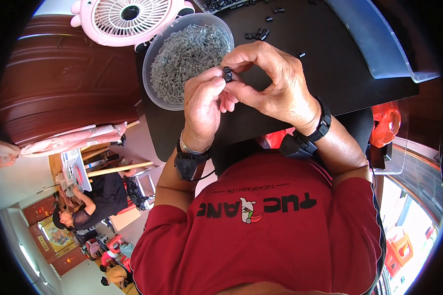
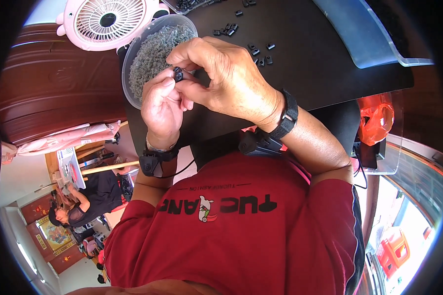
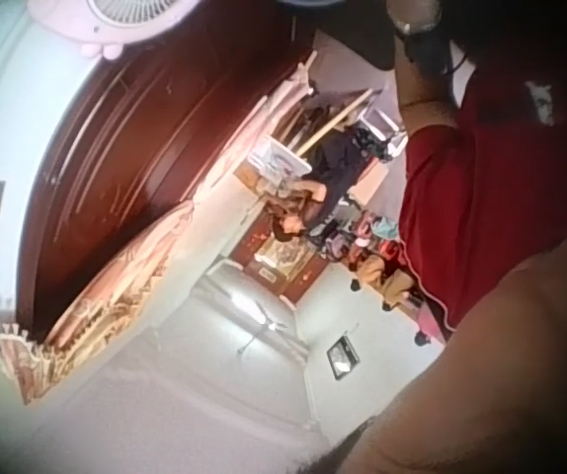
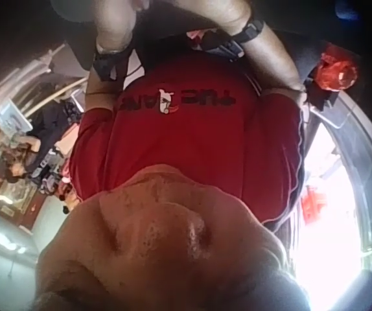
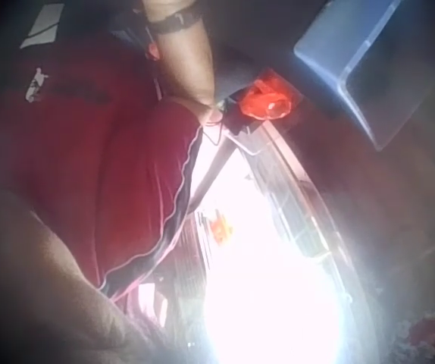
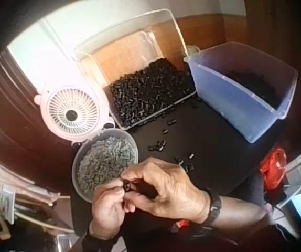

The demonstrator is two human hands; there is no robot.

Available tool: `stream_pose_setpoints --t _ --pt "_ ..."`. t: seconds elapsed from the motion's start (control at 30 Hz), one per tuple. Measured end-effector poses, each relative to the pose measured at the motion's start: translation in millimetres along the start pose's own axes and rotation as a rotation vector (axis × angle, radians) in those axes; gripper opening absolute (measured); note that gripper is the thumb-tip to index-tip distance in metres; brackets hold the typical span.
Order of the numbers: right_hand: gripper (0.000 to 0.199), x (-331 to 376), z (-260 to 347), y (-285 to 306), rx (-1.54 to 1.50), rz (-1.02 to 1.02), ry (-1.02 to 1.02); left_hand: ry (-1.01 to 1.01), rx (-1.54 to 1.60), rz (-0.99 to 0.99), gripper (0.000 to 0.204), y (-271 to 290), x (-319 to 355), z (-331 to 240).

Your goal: The person assembles small plastic components by fitting pieces together by hand.

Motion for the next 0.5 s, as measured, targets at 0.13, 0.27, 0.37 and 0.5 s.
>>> stream_pose_setpoints --t 0.13,0.27,0.37,0.5 --pt "0.032 0.2 -0.5 0.3 0.017 -0.007 0.035 0.025 0.095 0.007 0.028 0.0 -0.7 2.1" --pt "0.032 -0.8 -0.2 0.5 0.075 -0.018 0.097 0.029 0.136 0.016 0.026 -1.6 -0.6 2.6" --pt "0.031 -1.1 1.5 0.2 0.095 -0.044 0.114 -0.017 0.202 -0.003 0.025 0.8 -0.4 3.9" --pt "0.029 -1.1 1.9 0.8 0.1 -0.046 0.111 -0.048 0.192 0.024 0.022 0.4 -0.3 5.0"
Point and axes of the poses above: each hand's wrist, its own x-axis away from the middle knuckle, its own y-axis out of the back of the hand, z = x × y, the point moved 3 cm from there along -x, towards the middle knuckle, and after that the axes turned 7 degrees about z, right-handed, at the moved point
